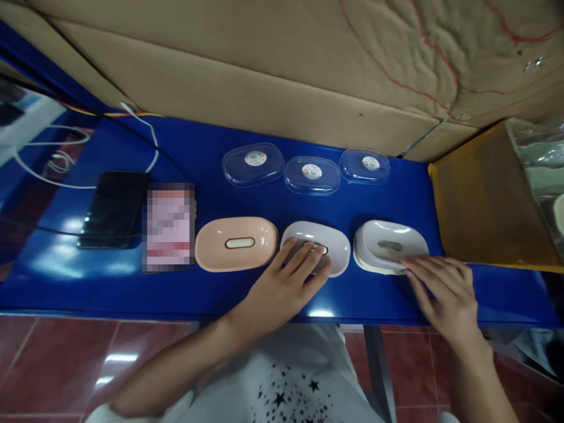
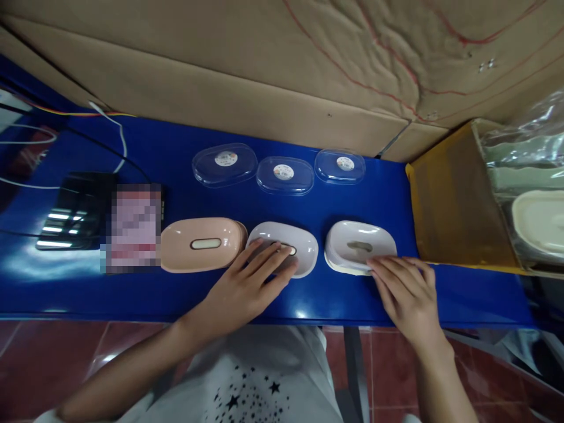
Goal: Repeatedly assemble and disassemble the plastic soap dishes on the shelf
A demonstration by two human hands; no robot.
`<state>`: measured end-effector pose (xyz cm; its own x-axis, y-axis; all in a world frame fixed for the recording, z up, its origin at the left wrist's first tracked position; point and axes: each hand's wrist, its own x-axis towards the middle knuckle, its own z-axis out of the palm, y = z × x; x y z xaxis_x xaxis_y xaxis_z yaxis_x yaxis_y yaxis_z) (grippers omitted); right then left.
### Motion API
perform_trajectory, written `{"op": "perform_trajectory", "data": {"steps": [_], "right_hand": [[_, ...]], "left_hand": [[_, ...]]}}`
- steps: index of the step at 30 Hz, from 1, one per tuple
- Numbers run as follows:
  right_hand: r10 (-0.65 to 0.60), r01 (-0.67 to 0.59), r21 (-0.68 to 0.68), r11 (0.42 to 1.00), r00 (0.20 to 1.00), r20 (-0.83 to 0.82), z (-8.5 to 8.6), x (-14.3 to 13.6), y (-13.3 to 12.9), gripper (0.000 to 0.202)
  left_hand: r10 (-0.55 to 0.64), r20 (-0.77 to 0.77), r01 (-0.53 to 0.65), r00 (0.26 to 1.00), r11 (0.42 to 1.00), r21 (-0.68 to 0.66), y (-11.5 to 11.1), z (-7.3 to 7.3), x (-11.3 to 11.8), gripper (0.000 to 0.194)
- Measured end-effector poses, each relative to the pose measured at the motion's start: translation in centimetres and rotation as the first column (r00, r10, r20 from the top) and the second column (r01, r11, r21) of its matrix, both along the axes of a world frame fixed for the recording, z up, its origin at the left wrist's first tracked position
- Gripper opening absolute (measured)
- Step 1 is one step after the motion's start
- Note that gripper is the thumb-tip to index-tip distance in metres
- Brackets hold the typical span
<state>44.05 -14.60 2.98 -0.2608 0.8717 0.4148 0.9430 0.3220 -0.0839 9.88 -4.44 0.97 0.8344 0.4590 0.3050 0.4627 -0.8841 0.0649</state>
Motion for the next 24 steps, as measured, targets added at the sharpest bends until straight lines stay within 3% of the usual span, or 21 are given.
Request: {"op": "perform_trajectory", "data": {"steps": [5,14,18,24], "right_hand": [[0.005,-0.004,-0.047,0.999,1.000,0.012,-0.6,-0.1,-0.5,0.050],[0.016,-0.016,0.005,1.000,0.997,0.069,0.3,0.1,-1.5,0.042],[0.000,0.003,-0.035,0.999,0.995,0.100,0.5,-0.5,-1.9,0.039],[0.023,-0.013,-0.079,0.997,0.991,0.131,-0.4,-1.6,-1.9,0.044]], "left_hand": [[-0.006,0.036,0.006,0.999,1.000,0.008,-0.1,0.3,-0.3,0.035],[0.012,0.030,-0.013,0.999,1.000,0.015,0.1,0.2,-0.4,0.031],[0.014,0.016,-0.014,1.000,1.000,0.008,0.0,0.3,-0.4,0.029],[0.001,0.015,-0.001,1.000,1.000,-0.016,-0.1,0.1,-0.4,0.031]]}}
